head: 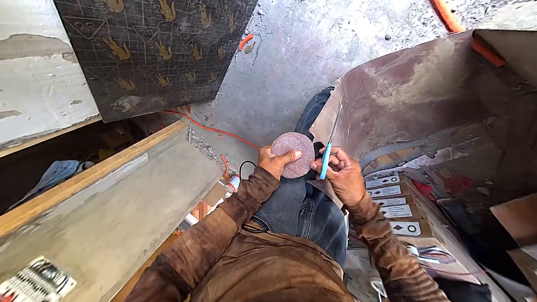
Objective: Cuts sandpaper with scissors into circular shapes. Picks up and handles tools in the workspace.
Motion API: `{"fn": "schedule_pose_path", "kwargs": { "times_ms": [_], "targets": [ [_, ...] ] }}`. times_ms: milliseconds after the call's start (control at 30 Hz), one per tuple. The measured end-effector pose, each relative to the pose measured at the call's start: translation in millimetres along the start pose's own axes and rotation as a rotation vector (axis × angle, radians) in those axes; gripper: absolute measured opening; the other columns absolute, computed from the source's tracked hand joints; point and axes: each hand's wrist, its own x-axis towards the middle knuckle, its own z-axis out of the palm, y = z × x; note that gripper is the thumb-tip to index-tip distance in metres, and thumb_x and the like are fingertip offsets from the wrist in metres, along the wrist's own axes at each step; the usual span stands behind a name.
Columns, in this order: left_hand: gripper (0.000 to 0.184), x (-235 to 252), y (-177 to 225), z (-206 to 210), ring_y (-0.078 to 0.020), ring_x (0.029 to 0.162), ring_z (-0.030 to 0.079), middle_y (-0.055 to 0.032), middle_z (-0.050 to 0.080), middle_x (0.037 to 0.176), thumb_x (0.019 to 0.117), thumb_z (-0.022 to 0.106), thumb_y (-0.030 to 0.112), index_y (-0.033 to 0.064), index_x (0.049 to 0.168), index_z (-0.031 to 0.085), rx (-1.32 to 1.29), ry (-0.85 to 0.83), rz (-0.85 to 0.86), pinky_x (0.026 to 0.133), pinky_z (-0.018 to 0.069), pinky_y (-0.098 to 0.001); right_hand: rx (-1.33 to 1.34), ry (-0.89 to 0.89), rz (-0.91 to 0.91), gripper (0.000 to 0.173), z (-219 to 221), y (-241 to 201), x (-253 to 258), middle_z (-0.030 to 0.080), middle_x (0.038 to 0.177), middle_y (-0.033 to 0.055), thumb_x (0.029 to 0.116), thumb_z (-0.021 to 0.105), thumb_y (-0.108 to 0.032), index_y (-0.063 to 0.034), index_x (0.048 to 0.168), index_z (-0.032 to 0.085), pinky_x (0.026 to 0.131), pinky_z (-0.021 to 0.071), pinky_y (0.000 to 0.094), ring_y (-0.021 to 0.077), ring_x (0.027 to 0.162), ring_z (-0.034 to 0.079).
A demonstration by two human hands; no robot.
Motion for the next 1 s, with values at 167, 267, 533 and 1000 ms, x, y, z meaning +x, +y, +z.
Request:
{"fn": "schedule_pose_path", "kwargs": {
  "times_ms": [167, 267, 533, 1000],
  "targets": [
    [0.038, -1.6, 0.0, -11.5, -0.0164, 0.082, 0.075, -0.0144, 0.076, 0.089, 0.0678, 0.088, -0.006, -0.0072, 0.102, 0.070, 0.105, 0.077, 0.150, 0.081, 0.0644, -0.0331, -0.099, -0.349, 0.044, 0.056, -75.4, -12.4, -13.0, 0.066, 0.075, -0.0028, 0.0913, 0.071, -0.054, -0.0074, 0.122, 0.061, 0.053, 0.0553, 0.0270, 0.0089, 0.059, 0.062],
    [0.038, -0.7, -0.4, -17.4, -0.0166, 0.081, 0.075, -0.0144, 0.076, 0.088, 0.0667, 0.088, -0.006, -0.0071, 0.101, 0.070, 0.110, 0.090, 0.176, 0.080, 0.0647, -0.0330, -0.033, -0.542, 0.129, 0.066, -102.0, -7.5, -24.6, 0.065, 0.073, -0.0027, 0.0887, 0.063, -0.071, -0.0122, 0.119, 0.061, 0.055, 0.0555, 0.0248, 0.0089, 0.060, 0.063],
    [0.042, 3.4, -10.3, -22.2, -0.0228, 0.079, 0.075, -0.0185, 0.075, 0.089, 0.0665, 0.085, -0.011, -0.0104, 0.104, 0.066, -0.070, 0.074, 0.077, 0.076, 0.0657, -0.0379, -0.065, -0.711, 0.252, 0.063, -79.3, 6.3, -9.9, 0.062, 0.071, -0.0041, 0.0887, 0.062, -0.072, -0.0127, 0.109, 0.063, 0.048, 0.0446, 0.0207, 0.0048, 0.056, 0.056],
    [0.037, -0.5, -11.9, -25.0, -0.0259, 0.079, 0.074, -0.0205, 0.072, 0.092, 0.0831, 0.071, -0.015, -0.0107, 0.117, 0.056, -0.291, 0.101, -0.162, 0.073, 0.0648, -0.0404, 0.246, -0.725, 0.162, 0.063, -20.9, 48.3, 28.9, 0.063, 0.073, -0.0027, 0.0946, 0.058, -0.067, -0.0075, 0.115, 0.062, 0.050, 0.0441, 0.0196, 0.0059, 0.058, 0.057]
  ]
}}
